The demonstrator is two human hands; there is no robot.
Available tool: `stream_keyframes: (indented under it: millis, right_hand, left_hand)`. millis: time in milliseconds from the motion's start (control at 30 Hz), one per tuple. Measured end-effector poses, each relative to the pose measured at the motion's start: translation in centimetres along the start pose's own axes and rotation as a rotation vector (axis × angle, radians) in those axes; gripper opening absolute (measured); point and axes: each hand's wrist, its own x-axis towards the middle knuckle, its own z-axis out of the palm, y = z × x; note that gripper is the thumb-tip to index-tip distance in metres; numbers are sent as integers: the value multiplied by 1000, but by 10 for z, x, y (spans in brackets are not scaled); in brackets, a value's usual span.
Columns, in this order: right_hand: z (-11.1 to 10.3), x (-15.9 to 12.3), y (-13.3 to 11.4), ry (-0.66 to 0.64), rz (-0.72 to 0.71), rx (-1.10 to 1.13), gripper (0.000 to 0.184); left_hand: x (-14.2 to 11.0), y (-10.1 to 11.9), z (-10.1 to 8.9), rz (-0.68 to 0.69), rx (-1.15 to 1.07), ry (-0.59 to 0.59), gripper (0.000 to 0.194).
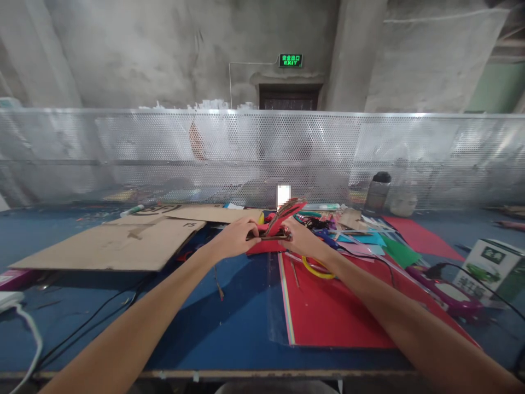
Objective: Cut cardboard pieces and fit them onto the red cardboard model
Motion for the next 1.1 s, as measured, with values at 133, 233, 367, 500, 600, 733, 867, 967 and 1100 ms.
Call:
stream_keyframes:
  millis: [133,233,367,500,600,733,867,967,1100]
  right_hand:
    - [-1,0,-1,-2,-3,8,45]
    - [-1,0,0,0,-7,-10,44]
    - [1,0,5,-3,-13,-8,42]
    - [3,0,7,9,-4,-12,45]
    - [4,0,6,9,13,-18,42]
    - [3,0,4,9,24,-28,37]
    - [3,2,4,-8,70,0,36]
    - [4,3,4,-9,110,35,37]
    - [5,3,4,12,152,79,36]
  left_hand:
    - [0,1,0,-11,-9,-1,9]
    - [1,3,0,-23,-28,0,7]
    - [2,3,2,-60,-40,26,4]
    - [2,1,5,-65,-42,62,3]
    - [3,2,6,-98,-64,81,3]
    - [4,3,5,-149,-93,82,3]
    - [6,-1,7,-216,-135,89,1]
    - [7,-5,8,-242,-164,90,2]
    - [7,-5,5,-258,-199,78,6]
